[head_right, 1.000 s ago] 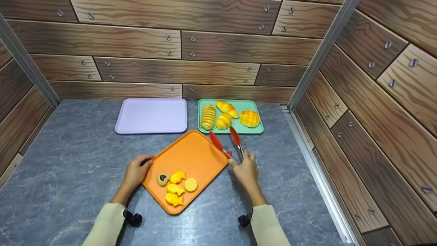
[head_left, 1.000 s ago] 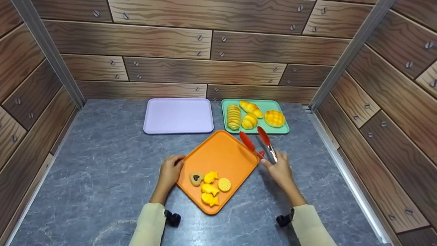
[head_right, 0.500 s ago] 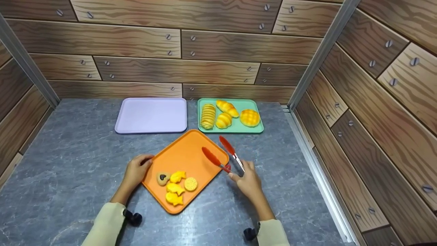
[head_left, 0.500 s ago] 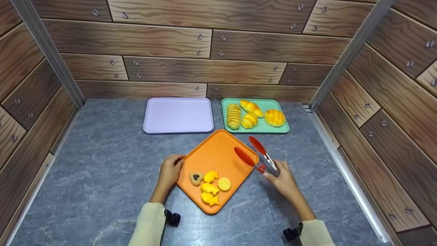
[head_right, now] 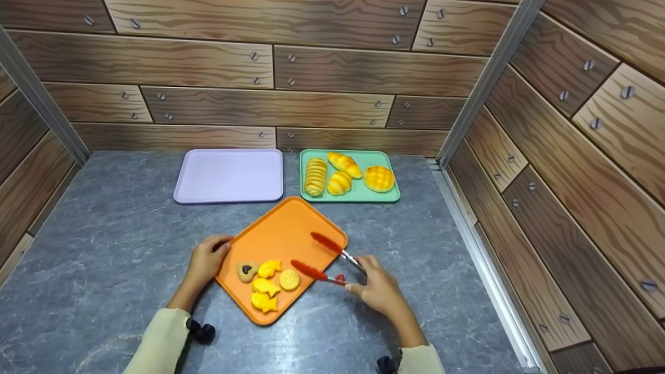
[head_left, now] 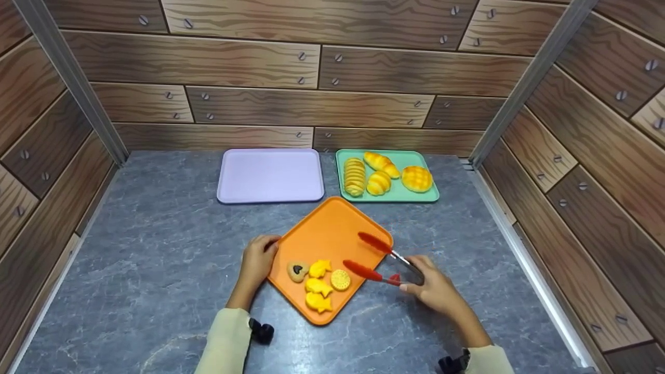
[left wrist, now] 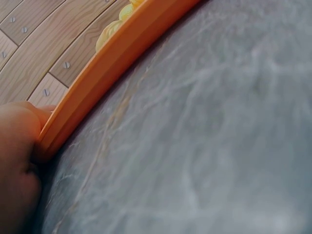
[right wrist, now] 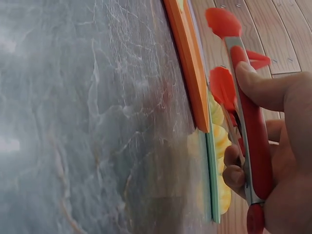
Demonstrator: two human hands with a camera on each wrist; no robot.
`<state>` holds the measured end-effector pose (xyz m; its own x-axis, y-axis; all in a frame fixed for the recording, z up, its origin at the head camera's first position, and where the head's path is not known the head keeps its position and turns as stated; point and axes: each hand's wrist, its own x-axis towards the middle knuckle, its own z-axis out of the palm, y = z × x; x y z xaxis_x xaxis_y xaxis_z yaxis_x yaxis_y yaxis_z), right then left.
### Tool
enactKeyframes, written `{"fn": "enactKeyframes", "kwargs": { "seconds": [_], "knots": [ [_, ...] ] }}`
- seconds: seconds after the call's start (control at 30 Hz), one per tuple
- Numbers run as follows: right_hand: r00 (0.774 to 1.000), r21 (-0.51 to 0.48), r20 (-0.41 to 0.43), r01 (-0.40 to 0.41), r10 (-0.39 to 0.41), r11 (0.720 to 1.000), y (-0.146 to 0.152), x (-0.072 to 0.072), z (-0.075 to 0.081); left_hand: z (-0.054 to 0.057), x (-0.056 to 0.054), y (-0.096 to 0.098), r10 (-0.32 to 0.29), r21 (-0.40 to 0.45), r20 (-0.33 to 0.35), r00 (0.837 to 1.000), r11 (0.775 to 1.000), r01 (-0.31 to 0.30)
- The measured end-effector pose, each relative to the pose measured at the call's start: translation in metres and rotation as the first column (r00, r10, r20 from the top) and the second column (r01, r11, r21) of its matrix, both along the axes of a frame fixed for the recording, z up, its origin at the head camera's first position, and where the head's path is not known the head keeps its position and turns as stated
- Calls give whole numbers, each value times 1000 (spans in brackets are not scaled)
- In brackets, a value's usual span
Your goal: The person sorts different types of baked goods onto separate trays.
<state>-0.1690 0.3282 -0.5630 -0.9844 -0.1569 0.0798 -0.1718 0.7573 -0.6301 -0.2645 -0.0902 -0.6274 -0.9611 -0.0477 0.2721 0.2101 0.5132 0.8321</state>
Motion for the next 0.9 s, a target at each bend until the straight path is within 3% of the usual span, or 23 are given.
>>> {"fn": "enactKeyframes", "kwargs": {
  "seconds": [0.37,0.67,0.9],
  "knots": [
    [985,68,124,-131,122,989,-4,5,8,2,0,1,4,7,33,999,1000,-4],
    [978,143,94,-196,184,970,-11,2,16,1,1,1,4,6,23,1000,1000,-5],
    [972,196,130,-219,196,956,-16,1,26,2,1,0,9,13,41,999,1000,-9]
  ]
}}
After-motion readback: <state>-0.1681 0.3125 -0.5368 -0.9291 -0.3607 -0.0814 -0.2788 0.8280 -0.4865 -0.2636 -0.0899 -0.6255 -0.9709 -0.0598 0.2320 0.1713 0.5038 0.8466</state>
